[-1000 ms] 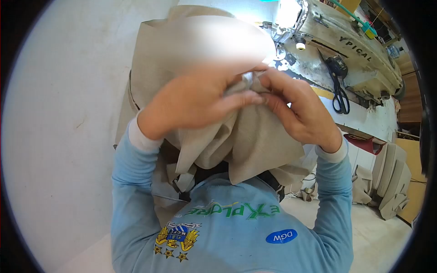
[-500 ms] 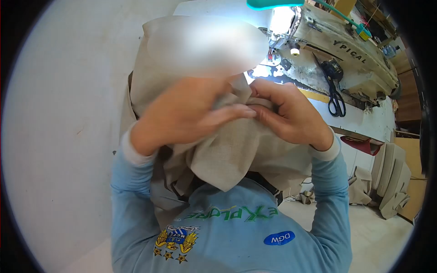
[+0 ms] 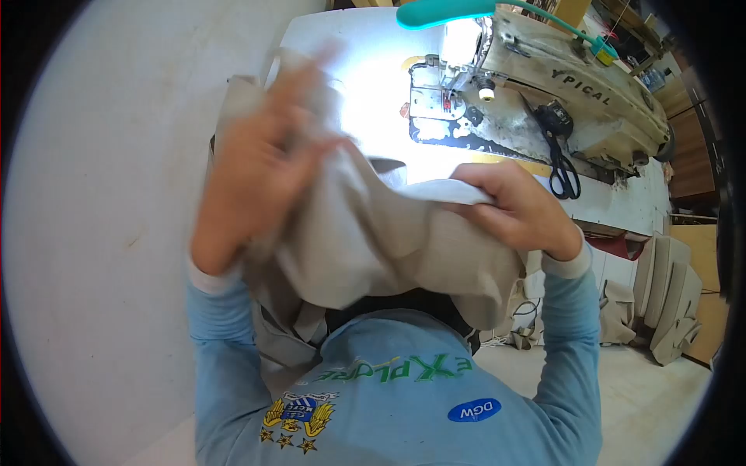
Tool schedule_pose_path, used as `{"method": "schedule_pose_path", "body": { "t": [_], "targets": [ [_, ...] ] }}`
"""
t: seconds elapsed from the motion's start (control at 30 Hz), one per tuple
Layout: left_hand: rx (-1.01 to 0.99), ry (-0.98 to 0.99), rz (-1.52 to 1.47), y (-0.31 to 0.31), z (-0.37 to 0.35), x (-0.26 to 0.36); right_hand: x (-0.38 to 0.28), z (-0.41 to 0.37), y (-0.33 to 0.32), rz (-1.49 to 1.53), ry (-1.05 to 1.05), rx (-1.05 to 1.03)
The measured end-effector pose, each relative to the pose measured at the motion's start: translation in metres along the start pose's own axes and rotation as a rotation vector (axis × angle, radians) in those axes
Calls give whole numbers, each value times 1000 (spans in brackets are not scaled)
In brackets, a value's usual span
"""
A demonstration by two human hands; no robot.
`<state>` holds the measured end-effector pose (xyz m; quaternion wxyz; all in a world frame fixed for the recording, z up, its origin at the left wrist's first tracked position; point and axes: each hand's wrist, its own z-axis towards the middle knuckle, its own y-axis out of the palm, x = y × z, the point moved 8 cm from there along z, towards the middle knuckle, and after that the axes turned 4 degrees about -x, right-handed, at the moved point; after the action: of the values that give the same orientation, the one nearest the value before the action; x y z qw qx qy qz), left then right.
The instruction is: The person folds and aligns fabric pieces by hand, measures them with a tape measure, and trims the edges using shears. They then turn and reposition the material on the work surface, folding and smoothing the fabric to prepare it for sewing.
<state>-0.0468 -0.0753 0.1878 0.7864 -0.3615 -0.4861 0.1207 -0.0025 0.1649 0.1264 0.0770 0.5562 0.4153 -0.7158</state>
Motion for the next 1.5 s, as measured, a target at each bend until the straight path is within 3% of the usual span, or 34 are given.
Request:
{"method": "schedule_pose_path", "body": {
  "t": [0.07,0.17,0.33,0.43,0.7,0.77,0.87,0.93,0.97,1.03,1.1,1.17,1.2,1.27,1.33,1.43,1.5],
  "targets": [
    [-272,165,48,56,-10,29,-9,15,6,-15,14,65],
    [-409,120,-120,77,0,5,-19,20,-2,-186,-25,239],
    [249,-11,131,-33,6,-45,24,-29,-33,-475,168,564],
    [382,-247,270,-78,9,-75,54,-69,-45,-511,262,588],
    [523,-310,589,-126,39,-180,6,-94,-39,-513,265,395],
    [536,-333,577,-141,37,-191,-23,-92,-31,-375,204,191],
    [567,-162,442,-121,41,-179,-72,-76,-3,149,2,-44],
    [465,-201,-5,-79,38,-138,-99,-56,17,386,-274,-130],
    [455,-186,-88,-64,31,-108,-111,-35,29,409,-461,-129],
    [377,-155,-366,-41,16,-71,-125,4,41,421,-623,-154],
    [327,-193,-544,-29,-7,-50,-121,51,47,496,-476,-133],
    [450,-145,-709,-33,-35,-42,-93,89,60,790,-115,45],
    [509,-120,-794,-36,-48,-44,-86,104,60,871,-65,75],
    [683,-70,-897,-47,-75,-64,-80,138,63,1045,-99,59],
    [878,-31,-894,-64,-102,-79,-82,162,72,1229,-271,-42],
    [1081,18,-814,-86,-134,-67,-90,178,91,1102,-376,15],
    [1055,-17,-839,-83,-140,-65,-87,192,100,849,-350,60]
  ]
}}
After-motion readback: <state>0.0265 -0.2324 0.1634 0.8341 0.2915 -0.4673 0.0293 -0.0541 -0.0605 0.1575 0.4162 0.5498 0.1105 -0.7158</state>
